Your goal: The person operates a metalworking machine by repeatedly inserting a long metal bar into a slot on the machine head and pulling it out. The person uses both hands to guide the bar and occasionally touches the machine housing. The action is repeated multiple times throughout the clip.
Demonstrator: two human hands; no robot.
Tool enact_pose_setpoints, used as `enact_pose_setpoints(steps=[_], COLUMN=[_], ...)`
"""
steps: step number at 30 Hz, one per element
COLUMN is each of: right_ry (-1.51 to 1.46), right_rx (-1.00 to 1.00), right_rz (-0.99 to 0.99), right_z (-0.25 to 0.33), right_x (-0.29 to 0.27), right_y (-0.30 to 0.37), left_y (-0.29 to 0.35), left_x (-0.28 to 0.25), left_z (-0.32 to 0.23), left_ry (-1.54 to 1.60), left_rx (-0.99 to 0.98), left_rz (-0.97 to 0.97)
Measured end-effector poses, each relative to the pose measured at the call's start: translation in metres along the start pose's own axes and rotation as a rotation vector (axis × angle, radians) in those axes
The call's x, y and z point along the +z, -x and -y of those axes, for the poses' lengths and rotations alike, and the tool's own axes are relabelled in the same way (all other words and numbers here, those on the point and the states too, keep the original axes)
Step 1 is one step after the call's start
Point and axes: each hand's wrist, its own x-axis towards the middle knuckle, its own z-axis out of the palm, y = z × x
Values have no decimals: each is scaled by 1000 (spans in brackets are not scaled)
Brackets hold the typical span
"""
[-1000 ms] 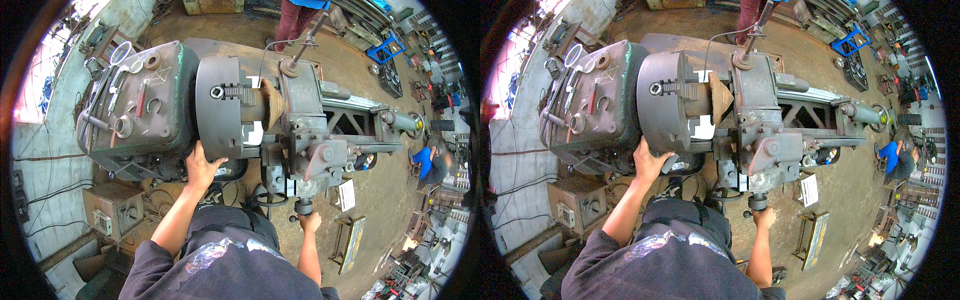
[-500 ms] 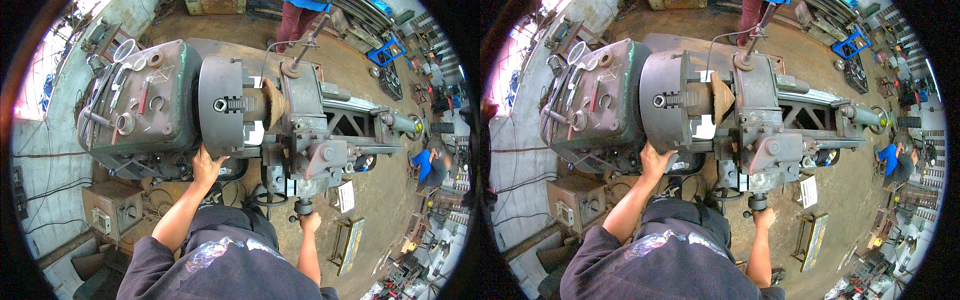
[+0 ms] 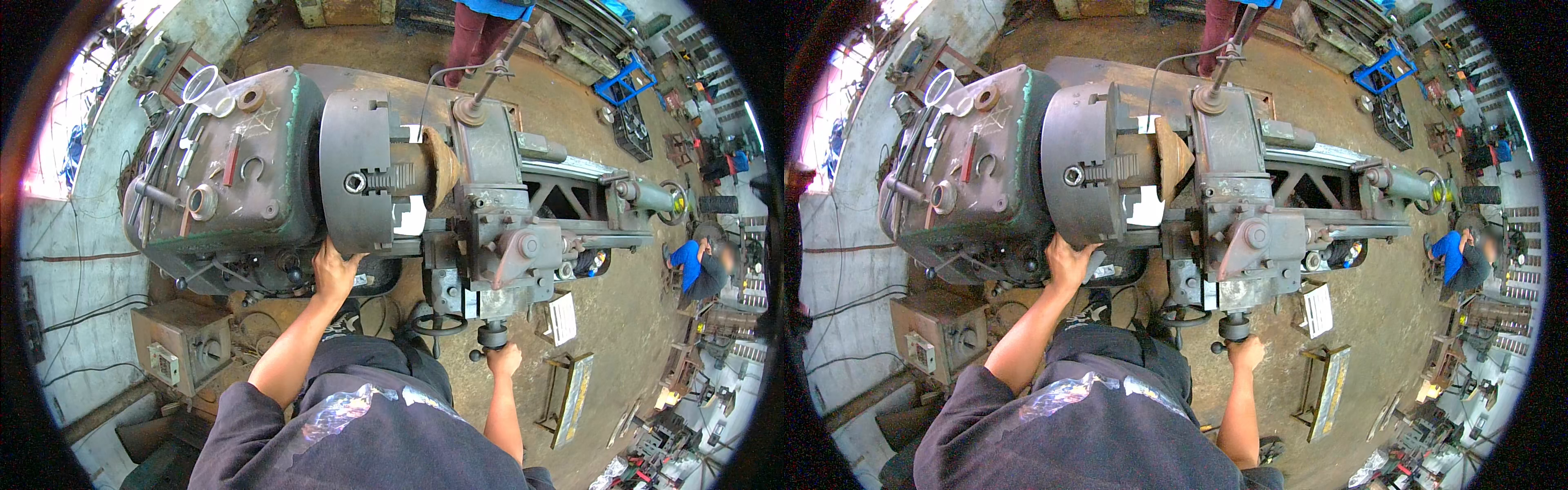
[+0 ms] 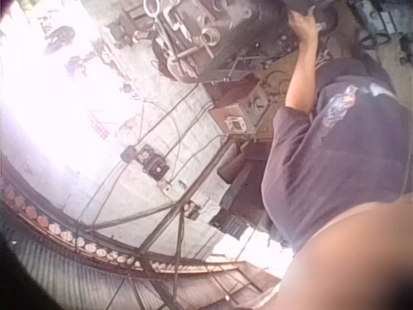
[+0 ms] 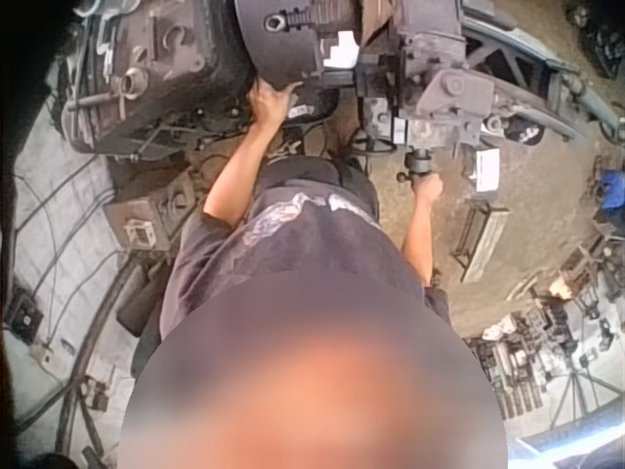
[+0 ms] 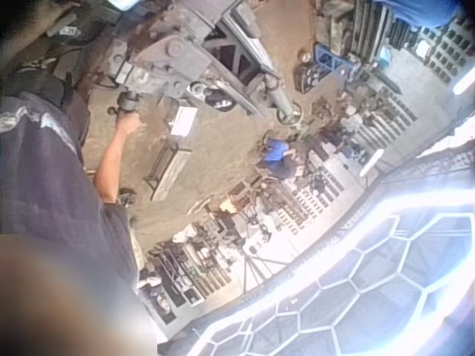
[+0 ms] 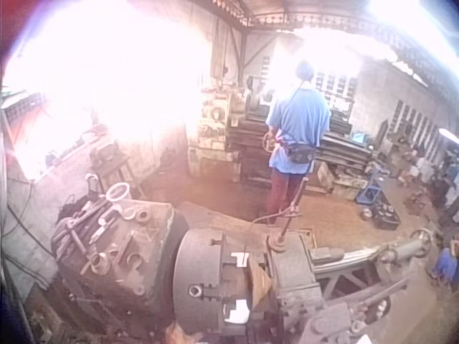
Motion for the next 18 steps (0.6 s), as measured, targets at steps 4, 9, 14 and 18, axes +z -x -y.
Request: enact_pose_setpoints(steps=[4, 9, 14, 18], right_ry=[-21, -13, 2, -12], right_rx=[-9, -17, -57, -71], right_rz=[49, 63, -7, -22], right_z=[-1, -2, -4, -6], right_x=[-1, 0, 4, 7], right_y=[-2, -4, -3, -3], left_y=[-5, -30, -52, -69], left_x=[-13, -50, -85, -94], left_z=[-15, -51, -91, -113], left_ry=[-5, -7, 138, 330], left_rx=[-71, -66, -101, -18], left_rz=[68, 186, 104, -201])
